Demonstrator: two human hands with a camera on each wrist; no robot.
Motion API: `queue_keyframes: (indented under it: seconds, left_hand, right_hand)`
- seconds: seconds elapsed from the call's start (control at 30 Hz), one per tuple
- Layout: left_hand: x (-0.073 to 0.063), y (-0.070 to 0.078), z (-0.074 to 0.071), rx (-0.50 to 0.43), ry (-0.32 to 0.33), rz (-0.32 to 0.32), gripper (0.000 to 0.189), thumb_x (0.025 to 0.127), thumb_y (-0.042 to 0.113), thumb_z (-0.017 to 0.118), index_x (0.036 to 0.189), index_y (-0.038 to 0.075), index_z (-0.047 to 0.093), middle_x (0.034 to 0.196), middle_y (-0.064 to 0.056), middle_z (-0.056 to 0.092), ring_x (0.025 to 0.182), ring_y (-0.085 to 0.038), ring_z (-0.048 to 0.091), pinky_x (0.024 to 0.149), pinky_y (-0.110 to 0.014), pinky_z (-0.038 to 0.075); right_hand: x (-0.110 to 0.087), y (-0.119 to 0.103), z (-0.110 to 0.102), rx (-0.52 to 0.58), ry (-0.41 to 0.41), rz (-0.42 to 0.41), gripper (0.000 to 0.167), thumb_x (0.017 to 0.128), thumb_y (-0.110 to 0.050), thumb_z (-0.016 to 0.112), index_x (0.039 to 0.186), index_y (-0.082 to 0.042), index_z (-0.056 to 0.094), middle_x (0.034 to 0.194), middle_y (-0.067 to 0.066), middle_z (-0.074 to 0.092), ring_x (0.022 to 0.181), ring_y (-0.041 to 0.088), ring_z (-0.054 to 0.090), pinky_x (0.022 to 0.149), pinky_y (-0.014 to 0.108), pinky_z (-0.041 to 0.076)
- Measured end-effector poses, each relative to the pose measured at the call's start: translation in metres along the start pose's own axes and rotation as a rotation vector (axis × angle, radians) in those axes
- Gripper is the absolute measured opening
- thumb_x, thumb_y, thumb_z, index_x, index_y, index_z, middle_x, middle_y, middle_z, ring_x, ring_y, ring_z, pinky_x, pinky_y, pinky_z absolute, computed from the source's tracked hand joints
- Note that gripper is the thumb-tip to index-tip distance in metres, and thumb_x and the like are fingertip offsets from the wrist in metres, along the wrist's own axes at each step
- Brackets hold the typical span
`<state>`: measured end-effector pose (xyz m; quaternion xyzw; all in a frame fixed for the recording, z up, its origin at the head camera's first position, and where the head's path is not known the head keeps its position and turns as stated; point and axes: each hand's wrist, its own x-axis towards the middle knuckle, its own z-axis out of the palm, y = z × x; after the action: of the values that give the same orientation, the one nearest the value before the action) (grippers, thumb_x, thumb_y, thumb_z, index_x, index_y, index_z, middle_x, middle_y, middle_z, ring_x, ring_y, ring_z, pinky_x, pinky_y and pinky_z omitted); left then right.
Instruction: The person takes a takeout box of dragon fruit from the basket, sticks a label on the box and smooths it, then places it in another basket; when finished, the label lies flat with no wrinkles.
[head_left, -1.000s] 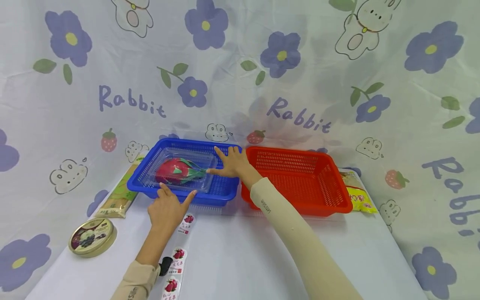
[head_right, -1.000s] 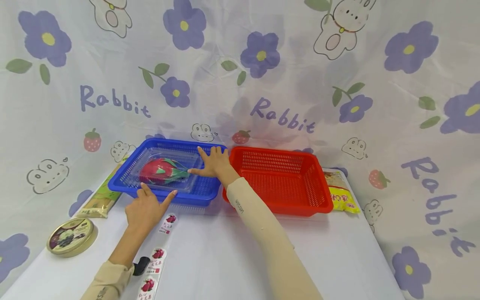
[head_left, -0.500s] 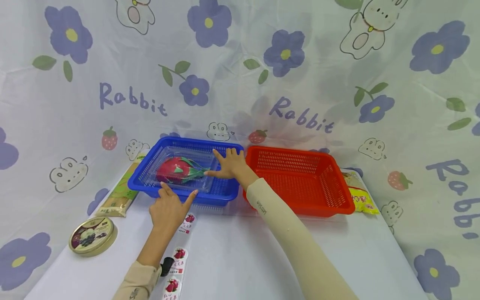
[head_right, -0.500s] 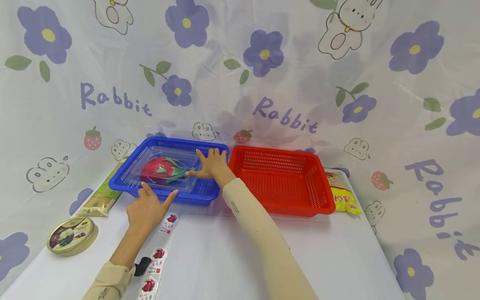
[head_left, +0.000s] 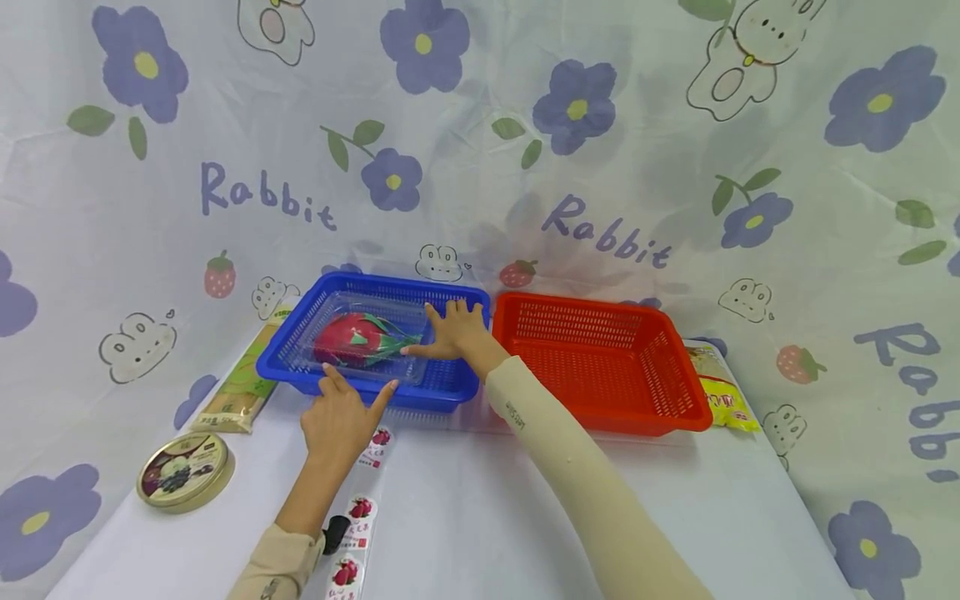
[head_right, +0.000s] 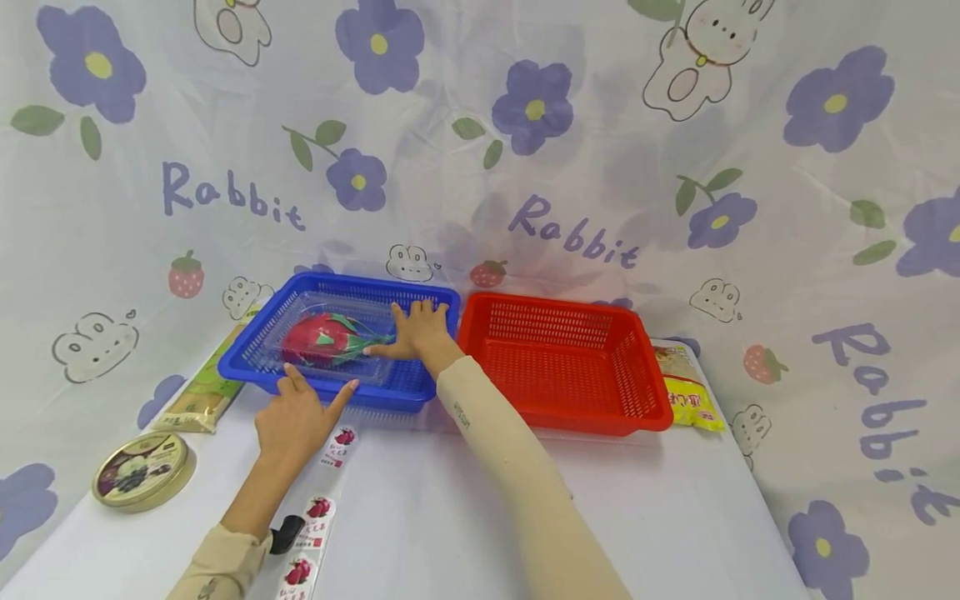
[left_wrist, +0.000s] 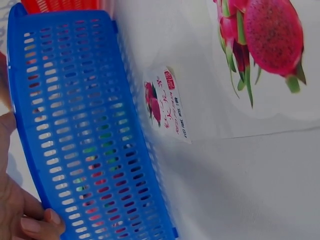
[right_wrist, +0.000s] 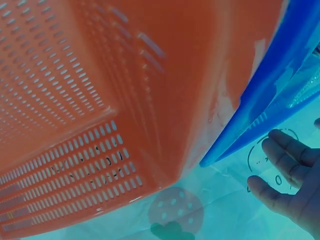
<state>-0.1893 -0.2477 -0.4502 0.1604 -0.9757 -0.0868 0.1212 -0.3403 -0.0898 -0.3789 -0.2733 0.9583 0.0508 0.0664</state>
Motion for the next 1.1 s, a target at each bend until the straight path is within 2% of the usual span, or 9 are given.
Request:
queue_keyframes:
  seconds: [0.23,0.47,0.8,0.9,1.1]
  left_hand:
    - [0.002,0.003,0.002,-0.012,0.019,0.018,0.119,0.090,0.080,0.030,0.145,-0.024,0.013,0.123,-0.041,0.049,0.054,-0.033,0.056,0.048,-0.045,0.049]
    - [-0.002,0.000,0.006,-0.003,0.026,0.012,0.119,0.090,0.079,0.035,0.146,-0.024,0.014,0.121,-0.039,0.051,0.048,-0.028,0.050,0.047,-0.042,0.049]
    - [-0.002,-0.002,0.004,-0.017,0.038,0.009,0.118,0.091,0.078,0.038,0.146,-0.023,0.015,0.120,-0.038,0.051,0.046,-0.026,0.048,0.042,-0.037,0.044]
    - [-0.002,-0.001,0.003,-0.023,0.032,0.006,0.118,0.090,0.078,0.037,0.146,-0.024,0.015,0.121,-0.039,0.051,0.053,-0.031,0.055,0.045,-0.041,0.048]
    - [-0.003,-0.002,0.003,-0.027,0.044,0.006,0.117,0.091,0.078,0.036,0.146,-0.024,0.015,0.122,-0.041,0.051,0.079,-0.046,0.065,0.053,-0.049,0.053]
  right_hand:
    - [-0.001,-0.010,0.000,0.044,-0.006,0.049,0.107,0.080,-0.088,0.037,0.161,-0.021,0.016,0.161,0.015,0.029,0.149,0.036,0.024,0.117,0.062,0.020]
    - [-0.005,-0.019,0.012,0.080,-0.030,0.042,0.109,0.080,-0.087,0.039,0.160,-0.017,0.016,0.160,0.015,0.030,0.149,0.037,0.026,0.117,0.062,0.021]
    - [-0.003,-0.025,0.021,0.111,-0.043,0.078,0.114,0.079,-0.088,0.040,0.160,-0.012,0.013,0.161,0.014,0.029,0.149,0.035,0.026,0.118,0.061,0.019]
    - [-0.003,-0.027,0.022,0.127,-0.050,0.082,0.115,0.079,-0.088,0.039,0.160,-0.011,0.011,0.162,0.014,0.026,0.150,0.035,0.024,0.118,0.061,0.019]
    - [-0.002,-0.027,0.029,0.194,-0.072,0.091,0.117,0.080,-0.087,0.041,0.160,-0.007,0.009,0.163,0.016,0.024,0.150,0.036,0.023,0.119,0.059,0.019]
